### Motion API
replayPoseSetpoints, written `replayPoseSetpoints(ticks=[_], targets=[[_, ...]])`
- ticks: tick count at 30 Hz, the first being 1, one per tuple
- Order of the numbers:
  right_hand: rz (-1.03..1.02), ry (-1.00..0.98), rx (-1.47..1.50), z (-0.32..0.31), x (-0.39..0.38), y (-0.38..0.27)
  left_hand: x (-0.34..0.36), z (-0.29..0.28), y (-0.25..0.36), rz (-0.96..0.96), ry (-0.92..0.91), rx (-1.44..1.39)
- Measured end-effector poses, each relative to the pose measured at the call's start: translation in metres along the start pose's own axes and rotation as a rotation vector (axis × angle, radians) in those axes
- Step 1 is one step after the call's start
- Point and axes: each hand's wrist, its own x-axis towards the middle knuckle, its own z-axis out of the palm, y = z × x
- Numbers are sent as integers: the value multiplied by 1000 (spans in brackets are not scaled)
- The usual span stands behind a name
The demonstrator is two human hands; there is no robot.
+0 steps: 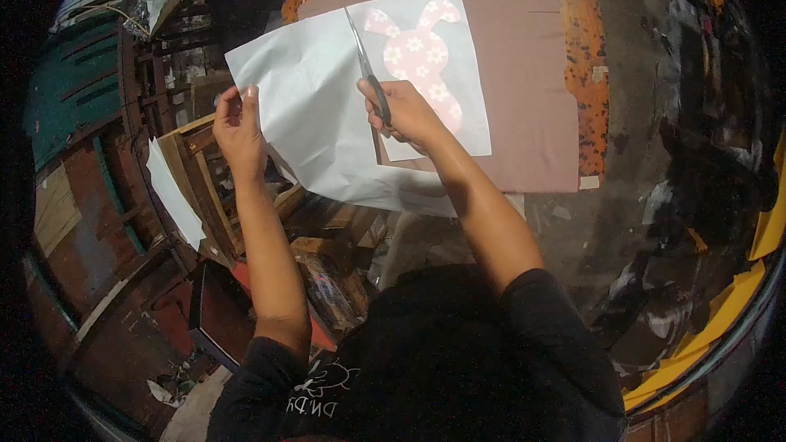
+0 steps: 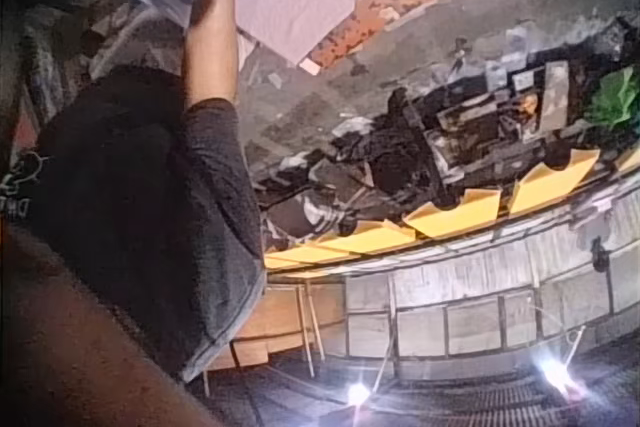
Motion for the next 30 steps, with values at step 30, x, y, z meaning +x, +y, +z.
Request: replayPoseSetpoints(ticks=[30], targets=[[-114, 166, -310, -83, -153, -33, -102, -110, 128, -134, -287, 50]])
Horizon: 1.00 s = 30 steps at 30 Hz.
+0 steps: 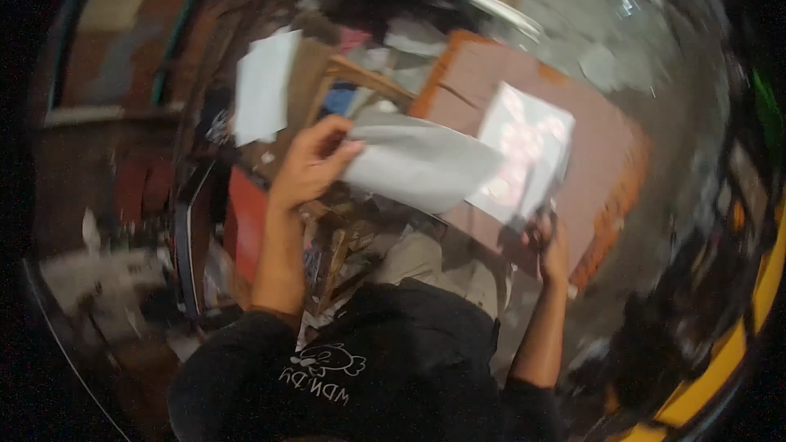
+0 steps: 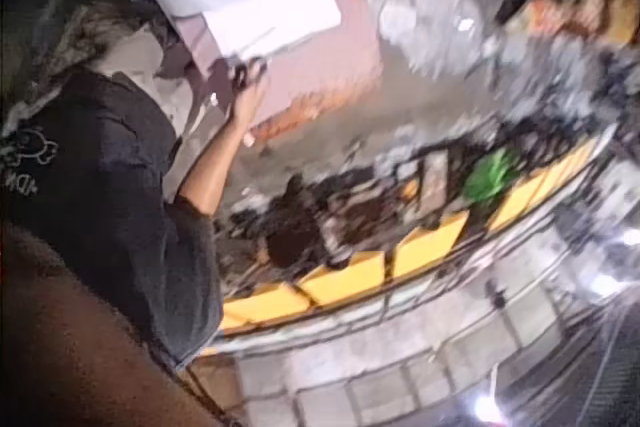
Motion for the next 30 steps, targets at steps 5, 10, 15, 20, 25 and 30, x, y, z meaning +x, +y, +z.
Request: replayPoseSetpoints(ticks=[5, 10, 15, 20, 25, 30], targets=[[-156, -137, -54, 12, -24, -34, -11, -25, 35, 188, 328, 16], [-266, -93, -167, 5, -50, -60, 42, -105, 45, 254, 605, 190], [-289, -89, -222, 5, -80, -77, 67, -256, -7, 213, 858, 122], [-328, 75, -228, -9, -101, -66, 69, -381, -67, 68, 1065, 450], [-311, 193, -169, 9, -118, -55, 58, -418, -130, 96, 1101, 794], [-287, 194, -295, 52, -107, -51, 65, -411, -178, -68, 1130, 703]])
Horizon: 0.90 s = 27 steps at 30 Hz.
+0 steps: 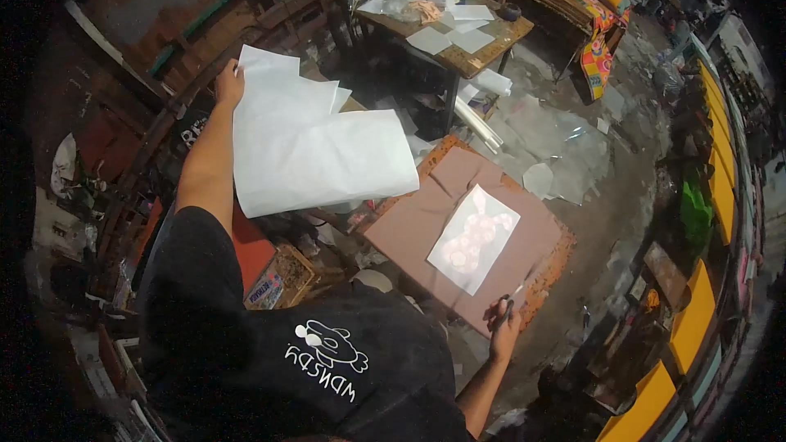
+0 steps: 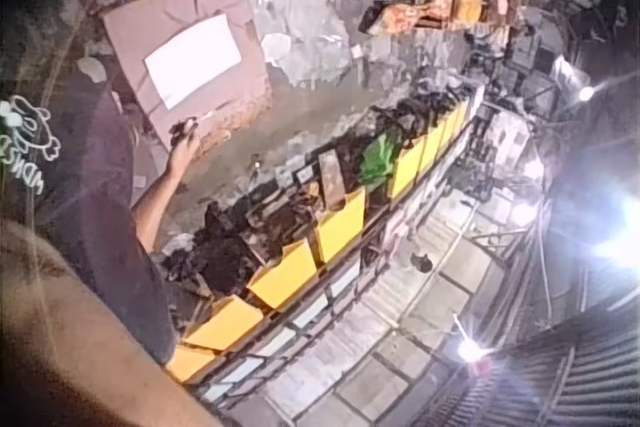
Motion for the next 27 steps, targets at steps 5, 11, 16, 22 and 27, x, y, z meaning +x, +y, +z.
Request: replayPoseSetpoints(ticks=[5, 11, 16, 22, 27], targets=[[-89, -208, -174, 61, 25, -28, 7, 31, -55, -166, -57, 51], [-343, -326, -652, 175, 63, -111, -20, 44, 10, -324, 241, 518], [-827, -423, -783, 302, 98, -154, -59, -6, 106, -79, 341, -317], [-769, -492, -1057, 428, 119, -152, -204, -90, 197, 5, 231, -1035], [-916, -462, -1091, 453, 117, -118, -300, -106, 221, 532, -54, -1355]])
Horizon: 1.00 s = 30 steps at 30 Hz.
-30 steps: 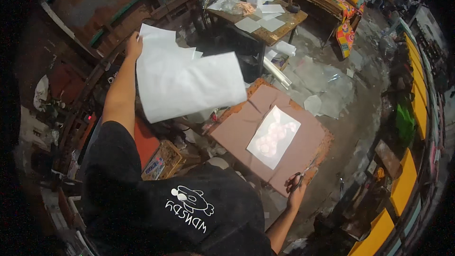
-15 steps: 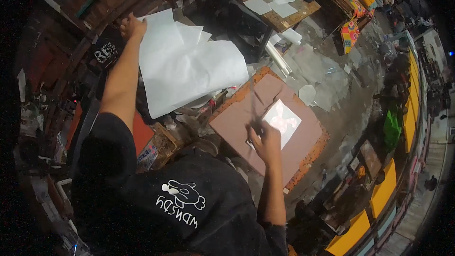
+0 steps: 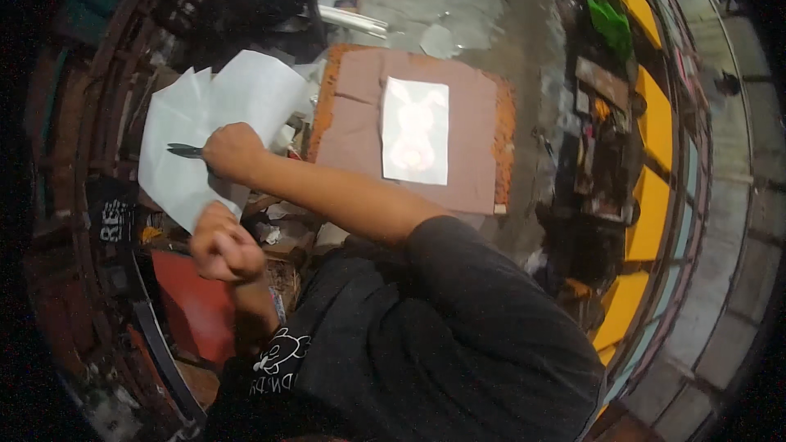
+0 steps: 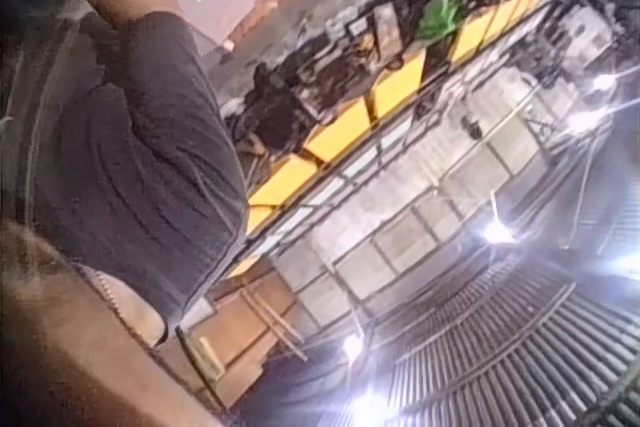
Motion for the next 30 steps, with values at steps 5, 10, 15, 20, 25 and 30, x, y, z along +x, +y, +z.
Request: replayPoseSetpoints(ticks=[5, 10, 15, 20, 25, 30], targets=[[-110, 54, -2, -1, -13, 17, -52, 30, 14, -45, -477, -54], [-20, 359, 232, -57, -65, 52, -145, 53, -29, -166, -698, 138], [544, 560, 159, -27, -206, 274, -132, 126, -138, -533, -638, 477], [827, 266, -282, -12, -329, 409, -151, 206, -271, -343, -929, 659], [872, 80, -296, 6, -365, 435, -167, 245, -332, -288, -1195, 940], [890, 39, -362, 0, -380, 456, -162, 253, -357, -241, -1204, 1004]])
